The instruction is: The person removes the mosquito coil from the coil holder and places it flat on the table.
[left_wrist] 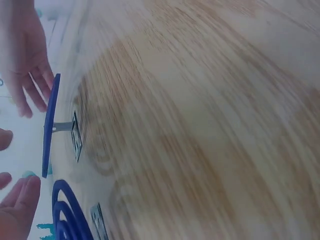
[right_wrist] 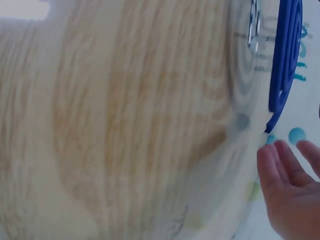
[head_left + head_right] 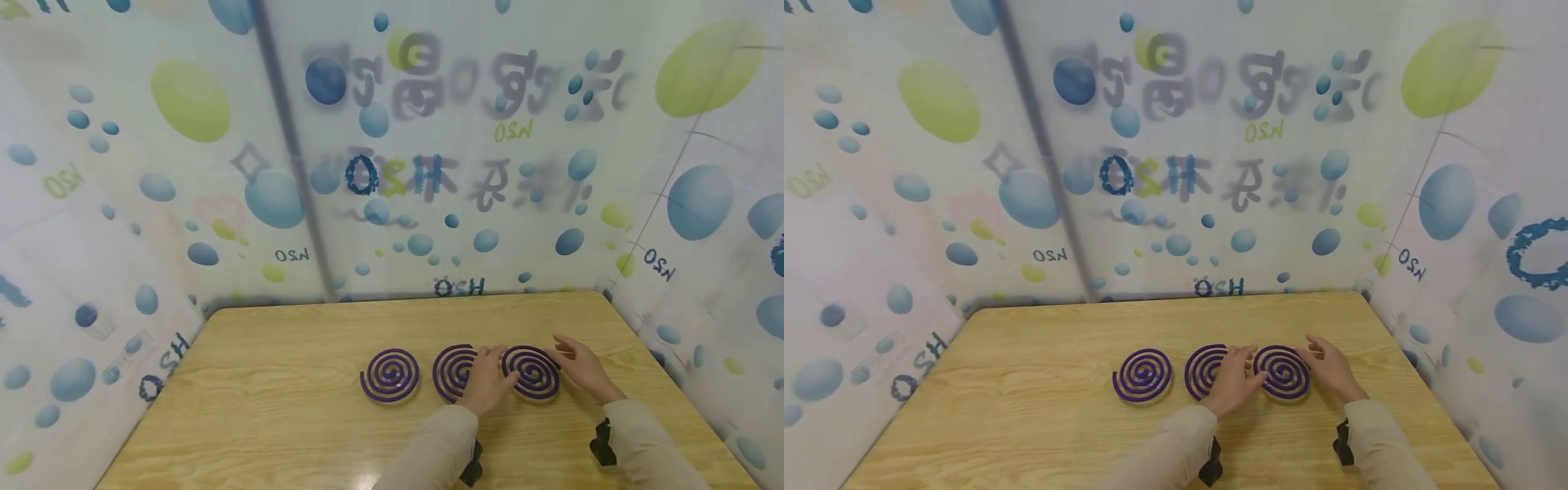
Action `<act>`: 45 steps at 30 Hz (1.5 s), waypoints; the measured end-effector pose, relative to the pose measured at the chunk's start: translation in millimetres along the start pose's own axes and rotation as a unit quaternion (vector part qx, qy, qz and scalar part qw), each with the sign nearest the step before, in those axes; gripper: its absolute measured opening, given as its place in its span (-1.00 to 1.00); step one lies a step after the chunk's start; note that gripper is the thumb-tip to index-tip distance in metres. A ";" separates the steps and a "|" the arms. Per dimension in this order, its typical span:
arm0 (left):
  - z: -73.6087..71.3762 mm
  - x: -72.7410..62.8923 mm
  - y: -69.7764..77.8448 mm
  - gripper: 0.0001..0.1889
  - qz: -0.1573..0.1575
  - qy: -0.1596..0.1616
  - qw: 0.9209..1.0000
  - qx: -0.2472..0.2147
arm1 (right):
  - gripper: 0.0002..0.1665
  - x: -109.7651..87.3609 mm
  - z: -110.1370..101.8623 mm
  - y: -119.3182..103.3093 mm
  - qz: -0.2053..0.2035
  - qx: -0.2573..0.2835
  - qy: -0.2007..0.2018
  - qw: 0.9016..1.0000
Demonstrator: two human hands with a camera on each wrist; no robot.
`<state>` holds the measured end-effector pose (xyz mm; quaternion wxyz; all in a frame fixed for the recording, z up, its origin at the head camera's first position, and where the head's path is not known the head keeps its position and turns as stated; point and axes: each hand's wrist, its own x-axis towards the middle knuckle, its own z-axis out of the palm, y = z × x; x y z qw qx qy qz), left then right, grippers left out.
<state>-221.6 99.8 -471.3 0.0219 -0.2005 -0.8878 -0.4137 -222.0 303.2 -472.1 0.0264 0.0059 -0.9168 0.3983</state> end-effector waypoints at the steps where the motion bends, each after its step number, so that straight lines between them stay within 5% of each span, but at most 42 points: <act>1: 0.8 0.3 0.3 -0.53 -0.006 0.000 1.000 -0.007 | -0.33 -0.2 0.1 2.1 -0.002 0.000 0.001 1.000; 13: 5.3 3.7 -2.5 -0.55 -0.043 0.000 0.997 -0.056 | -0.48 3.8 6.5 19.4 -0.006 0.003 0.003 1.000; 19: 5.9 6.0 -2.5 -0.55 -0.061 -0.009 0.996 -0.068 | -0.48 2.2 10.1 19.8 0.018 0.050 -0.007 0.999; 36: 15.2 8.2 -5.4 -0.59 -0.018 0.013 1.000 0.020 | -0.51 -0.3 12.0 13.7 0.063 0.133 -0.028 0.989; 45: 16.7 8.5 -4.2 -0.56 -0.029 0.009 0.999 -0.040 | -0.51 -0.3 12.4 17.4 0.070 0.133 -0.028 0.988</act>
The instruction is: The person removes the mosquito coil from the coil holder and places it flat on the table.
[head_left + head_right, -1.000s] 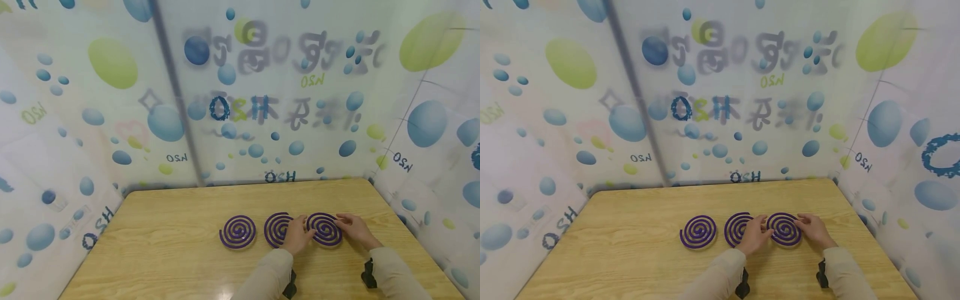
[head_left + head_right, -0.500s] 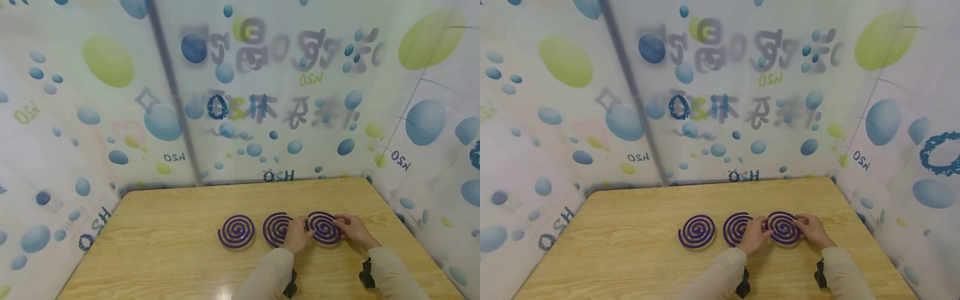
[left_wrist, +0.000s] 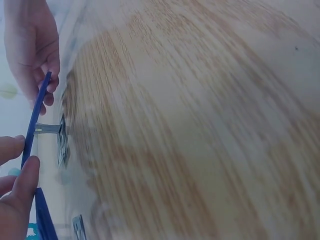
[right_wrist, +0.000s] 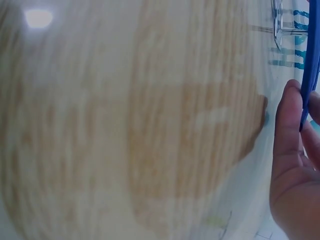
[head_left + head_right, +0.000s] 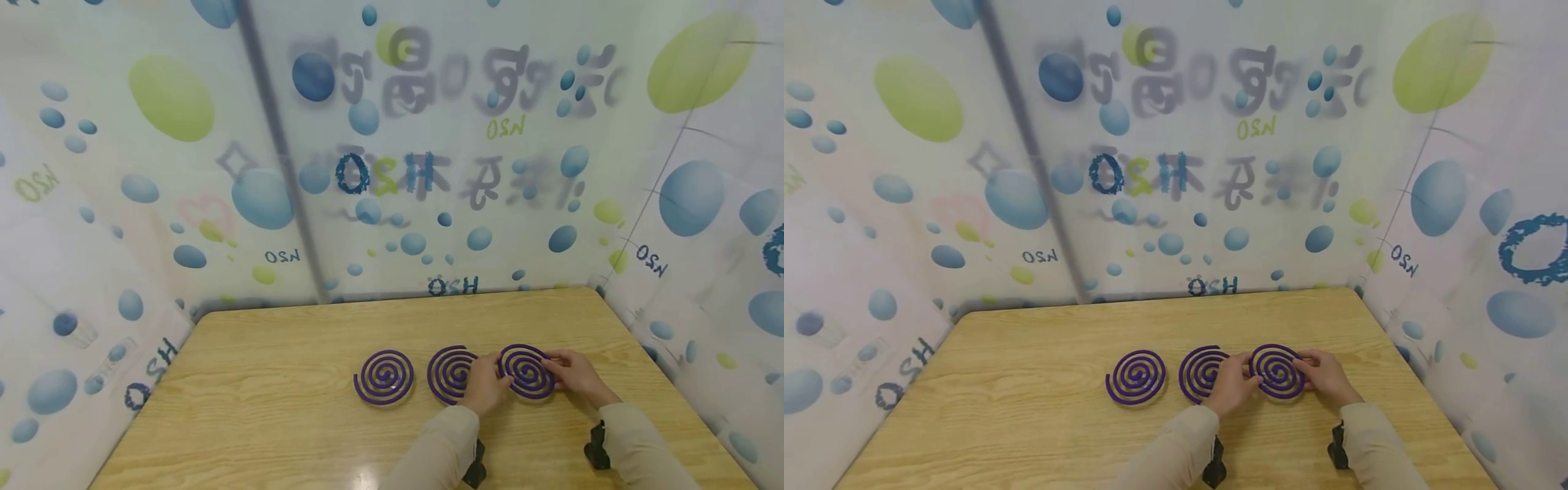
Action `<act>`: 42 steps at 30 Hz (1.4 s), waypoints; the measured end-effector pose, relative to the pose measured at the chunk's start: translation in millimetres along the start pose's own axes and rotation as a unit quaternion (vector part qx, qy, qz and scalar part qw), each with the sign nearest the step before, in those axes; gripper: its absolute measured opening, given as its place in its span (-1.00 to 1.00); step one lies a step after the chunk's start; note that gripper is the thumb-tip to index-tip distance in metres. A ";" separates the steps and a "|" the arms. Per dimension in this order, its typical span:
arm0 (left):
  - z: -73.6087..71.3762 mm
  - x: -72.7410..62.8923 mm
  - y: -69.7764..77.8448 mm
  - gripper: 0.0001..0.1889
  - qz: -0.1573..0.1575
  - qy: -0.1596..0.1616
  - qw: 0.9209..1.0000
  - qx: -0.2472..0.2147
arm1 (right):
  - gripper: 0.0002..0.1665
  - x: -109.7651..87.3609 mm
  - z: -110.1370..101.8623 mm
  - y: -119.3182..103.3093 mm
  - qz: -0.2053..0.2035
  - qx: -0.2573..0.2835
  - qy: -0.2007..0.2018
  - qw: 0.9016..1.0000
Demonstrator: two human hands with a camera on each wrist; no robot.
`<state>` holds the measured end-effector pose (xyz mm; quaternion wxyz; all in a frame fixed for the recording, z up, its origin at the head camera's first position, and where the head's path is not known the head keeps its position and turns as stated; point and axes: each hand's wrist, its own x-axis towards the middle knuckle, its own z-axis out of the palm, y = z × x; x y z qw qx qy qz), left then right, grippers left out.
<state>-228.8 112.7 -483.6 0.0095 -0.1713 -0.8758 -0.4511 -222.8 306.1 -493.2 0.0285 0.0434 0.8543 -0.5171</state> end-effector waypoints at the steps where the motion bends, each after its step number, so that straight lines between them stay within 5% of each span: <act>1: 0.2 -0.1 -0.3 -0.57 0.006 0.003 1.000 -0.002 | -0.51 0.0 0.1 0.5 0.002 0.001 0.000 1.000; 10: -1.1 -1.1 -0.4 -0.62 0.026 0.018 0.999 -0.006 | -0.50 -0.8 0.0 0.2 0.010 0.004 -0.002 1.000; 20: -1.4 -1.2 1.9 -0.64 -0.026 -0.003 0.999 -0.047 | -0.48 -0.3 -1.5 2.8 0.015 -0.001 0.000 1.000; 29: -1.0 -2.6 -0.4 -0.71 -0.016 0.005 0.998 -0.059 | -0.51 -1.2 -1.3 1.3 0.011 -0.003 0.003 1.000; 42: 1.8 -2.4 -1.0 -0.63 -0.046 -0.005 0.997 -0.061 | -0.49 0.3 -2.6 -2.5 0.004 -0.029 0.026 0.999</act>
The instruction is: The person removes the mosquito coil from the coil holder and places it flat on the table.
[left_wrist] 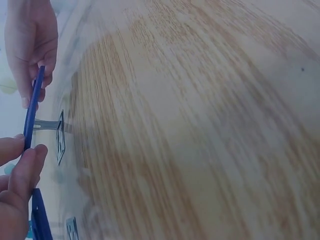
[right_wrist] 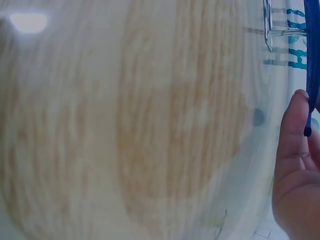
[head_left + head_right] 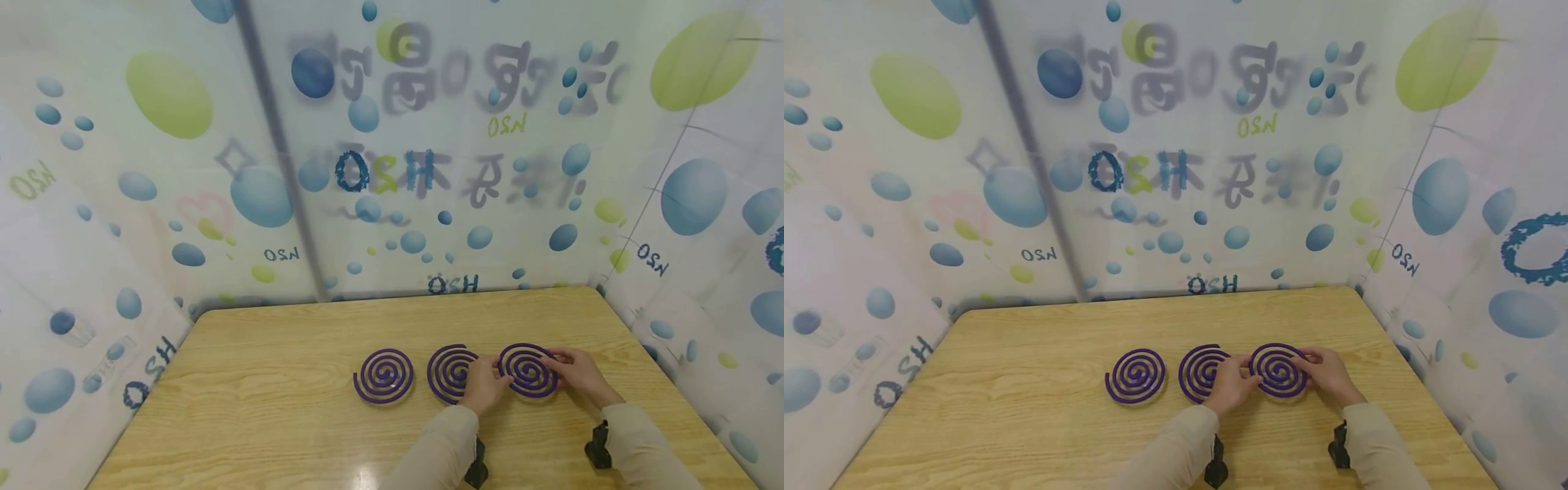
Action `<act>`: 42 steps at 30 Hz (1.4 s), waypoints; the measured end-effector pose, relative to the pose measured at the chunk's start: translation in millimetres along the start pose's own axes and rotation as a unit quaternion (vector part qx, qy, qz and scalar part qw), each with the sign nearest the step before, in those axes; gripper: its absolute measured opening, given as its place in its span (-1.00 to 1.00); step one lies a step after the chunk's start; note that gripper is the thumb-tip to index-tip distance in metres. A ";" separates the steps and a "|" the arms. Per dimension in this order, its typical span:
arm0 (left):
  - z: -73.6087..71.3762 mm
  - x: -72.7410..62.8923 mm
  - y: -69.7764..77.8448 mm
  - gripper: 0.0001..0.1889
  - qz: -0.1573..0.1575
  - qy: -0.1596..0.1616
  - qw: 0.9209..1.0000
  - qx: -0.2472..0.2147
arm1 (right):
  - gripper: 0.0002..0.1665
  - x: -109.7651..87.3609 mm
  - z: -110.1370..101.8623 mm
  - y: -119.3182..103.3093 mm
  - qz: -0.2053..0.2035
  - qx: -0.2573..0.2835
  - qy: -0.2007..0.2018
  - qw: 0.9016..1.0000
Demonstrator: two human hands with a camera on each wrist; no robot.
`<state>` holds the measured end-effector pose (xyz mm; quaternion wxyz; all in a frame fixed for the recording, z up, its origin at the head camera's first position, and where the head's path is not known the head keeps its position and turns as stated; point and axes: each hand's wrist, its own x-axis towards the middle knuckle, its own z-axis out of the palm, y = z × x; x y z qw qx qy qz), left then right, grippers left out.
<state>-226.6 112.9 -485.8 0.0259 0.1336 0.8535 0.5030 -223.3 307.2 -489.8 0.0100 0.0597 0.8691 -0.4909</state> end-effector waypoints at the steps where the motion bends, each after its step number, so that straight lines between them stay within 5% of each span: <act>1: -0.1 0.2 -0.1 -0.63 0.000 0.001 1.000 0.002 | -0.48 0.1 0.0 -0.2 -0.001 0.001 -0.001 1.000; 17: -11.5 2.1 6.3 -0.61 0.030 0.012 0.999 -0.029 | -0.37 2.6 -7.3 -11.7 -0.021 0.007 -0.010 1.000; 28: -24.7 6.8 13.7 -0.59 0.005 0.003 0.998 -0.055 | -0.41 6.0 -11.9 -25.1 -0.025 0.056 -0.020 0.998; 42: -39.5 21.2 20.6 -0.70 -0.037 0.055 0.988 -0.138 | -0.48 16.2 -14.1 -39.8 -0.049 0.069 -0.018 0.996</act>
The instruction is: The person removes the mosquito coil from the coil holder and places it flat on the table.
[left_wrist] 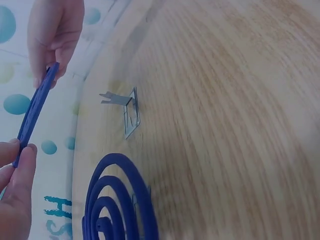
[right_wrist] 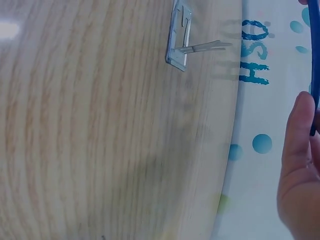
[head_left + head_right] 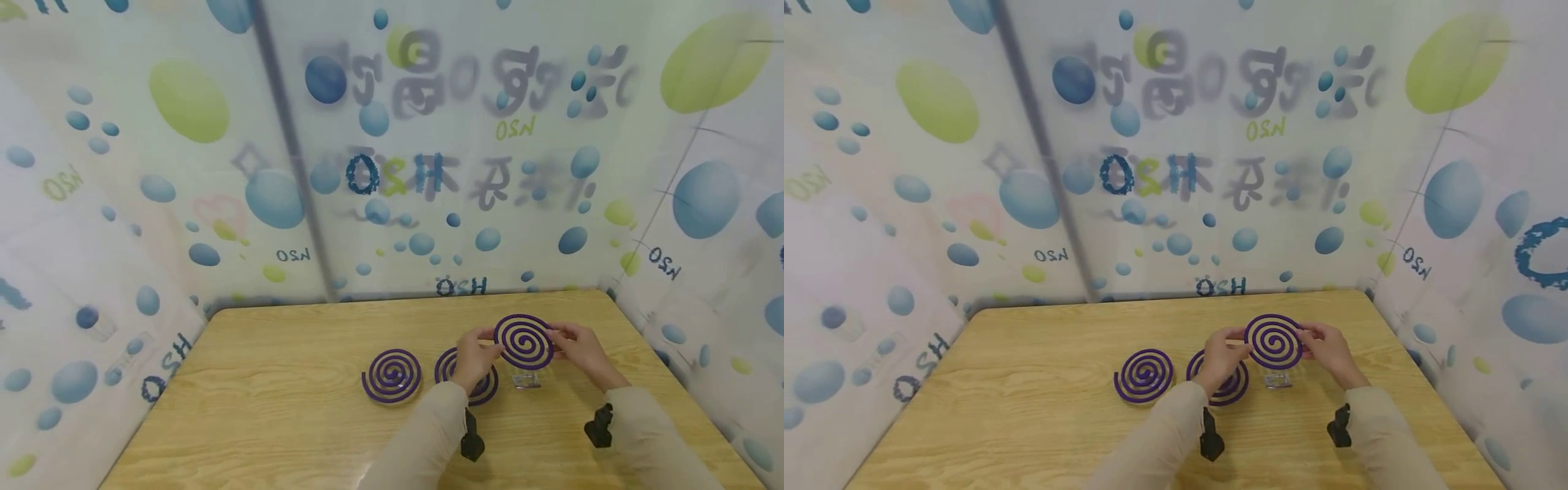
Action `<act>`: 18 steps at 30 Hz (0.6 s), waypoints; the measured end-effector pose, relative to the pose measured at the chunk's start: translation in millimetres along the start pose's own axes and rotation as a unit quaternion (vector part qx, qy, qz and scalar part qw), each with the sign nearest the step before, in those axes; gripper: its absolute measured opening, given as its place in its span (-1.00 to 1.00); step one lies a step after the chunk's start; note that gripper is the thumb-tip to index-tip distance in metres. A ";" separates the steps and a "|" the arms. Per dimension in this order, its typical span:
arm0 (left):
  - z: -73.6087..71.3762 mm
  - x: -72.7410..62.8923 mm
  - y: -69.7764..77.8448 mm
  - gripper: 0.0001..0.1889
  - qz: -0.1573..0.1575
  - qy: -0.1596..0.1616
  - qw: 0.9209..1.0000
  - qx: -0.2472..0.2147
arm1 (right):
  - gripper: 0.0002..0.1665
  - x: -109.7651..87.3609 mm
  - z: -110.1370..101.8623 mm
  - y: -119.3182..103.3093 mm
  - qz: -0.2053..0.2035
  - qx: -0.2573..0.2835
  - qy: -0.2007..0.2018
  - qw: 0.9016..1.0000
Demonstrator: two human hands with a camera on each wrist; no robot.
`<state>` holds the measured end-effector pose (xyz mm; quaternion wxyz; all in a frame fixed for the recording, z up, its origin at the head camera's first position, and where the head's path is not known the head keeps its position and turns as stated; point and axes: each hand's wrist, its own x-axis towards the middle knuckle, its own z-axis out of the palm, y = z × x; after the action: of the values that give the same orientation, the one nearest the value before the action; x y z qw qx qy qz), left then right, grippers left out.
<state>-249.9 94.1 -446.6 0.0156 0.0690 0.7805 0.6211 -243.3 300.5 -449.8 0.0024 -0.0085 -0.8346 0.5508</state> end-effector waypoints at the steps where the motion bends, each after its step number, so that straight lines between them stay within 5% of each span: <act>1: 0.2 1.4 0.5 -0.71 -0.003 0.004 1.000 -0.007 | -0.47 0.3 -0.2 -1.3 -0.003 0.001 -0.001 1.000; 18: 1.2 10.2 0.0 -0.75 0.007 0.051 0.998 0.028 | -0.44 14.5 4.4 -0.6 0.011 0.038 0.022 0.999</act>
<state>-259.9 96.6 -446.3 -0.0308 0.0434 0.7970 0.6016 -257.9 296.4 -451.1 0.0156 -0.0295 -0.8125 0.5820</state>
